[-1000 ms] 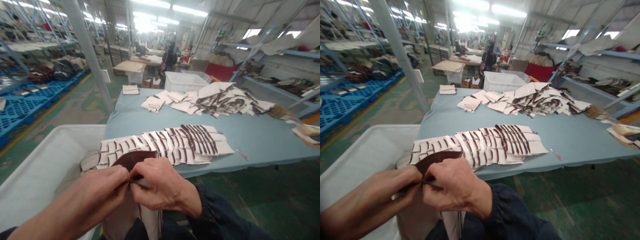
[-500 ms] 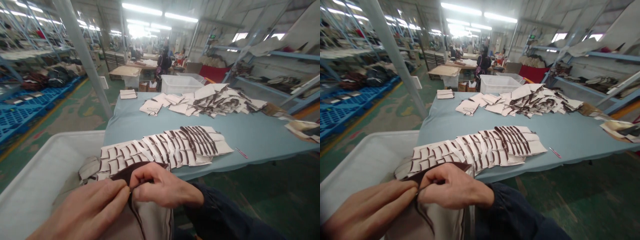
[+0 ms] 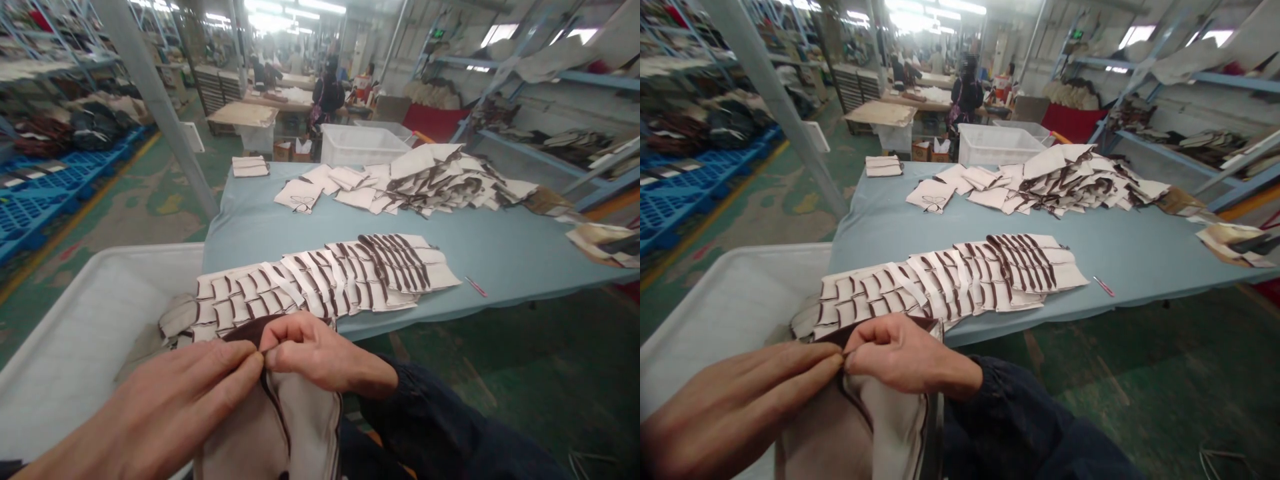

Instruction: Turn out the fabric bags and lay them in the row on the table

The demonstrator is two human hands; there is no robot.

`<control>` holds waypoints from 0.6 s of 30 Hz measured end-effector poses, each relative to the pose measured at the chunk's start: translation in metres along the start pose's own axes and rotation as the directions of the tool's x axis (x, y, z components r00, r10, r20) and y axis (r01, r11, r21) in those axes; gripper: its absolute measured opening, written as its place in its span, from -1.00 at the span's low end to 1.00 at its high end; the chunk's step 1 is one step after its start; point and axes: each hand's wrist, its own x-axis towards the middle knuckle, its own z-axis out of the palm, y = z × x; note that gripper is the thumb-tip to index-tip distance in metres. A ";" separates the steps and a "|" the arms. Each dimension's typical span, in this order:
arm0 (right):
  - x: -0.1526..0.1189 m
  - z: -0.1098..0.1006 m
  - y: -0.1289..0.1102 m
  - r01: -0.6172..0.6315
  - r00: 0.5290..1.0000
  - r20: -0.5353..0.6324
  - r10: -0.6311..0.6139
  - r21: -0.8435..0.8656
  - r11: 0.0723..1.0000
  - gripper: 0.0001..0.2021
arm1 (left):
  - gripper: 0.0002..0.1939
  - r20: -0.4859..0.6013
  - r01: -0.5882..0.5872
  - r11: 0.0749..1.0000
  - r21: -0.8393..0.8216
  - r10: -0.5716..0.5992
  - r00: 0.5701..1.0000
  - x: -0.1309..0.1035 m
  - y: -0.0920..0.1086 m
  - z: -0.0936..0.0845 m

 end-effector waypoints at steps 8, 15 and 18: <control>-0.012 0.008 -0.002 0.278 0.945 -0.079 -0.317 -0.316 0.907 -0.97 | -0.72 0.078 0.461 0.855 -0.236 -0.456 0.886 -0.003 -0.005 -0.006; -0.010 0.003 0.006 0.363 0.866 -0.022 -0.500 -0.661 0.657 -0.95 | -0.75 0.348 0.559 0.790 -0.252 -0.465 0.814 0.007 -0.011 -0.021; -0.008 -0.002 0.012 0.436 0.813 0.122 -0.569 -0.775 0.458 -0.92 | -0.79 0.348 0.502 0.808 -0.308 -0.395 0.850 0.008 -0.018 -0.018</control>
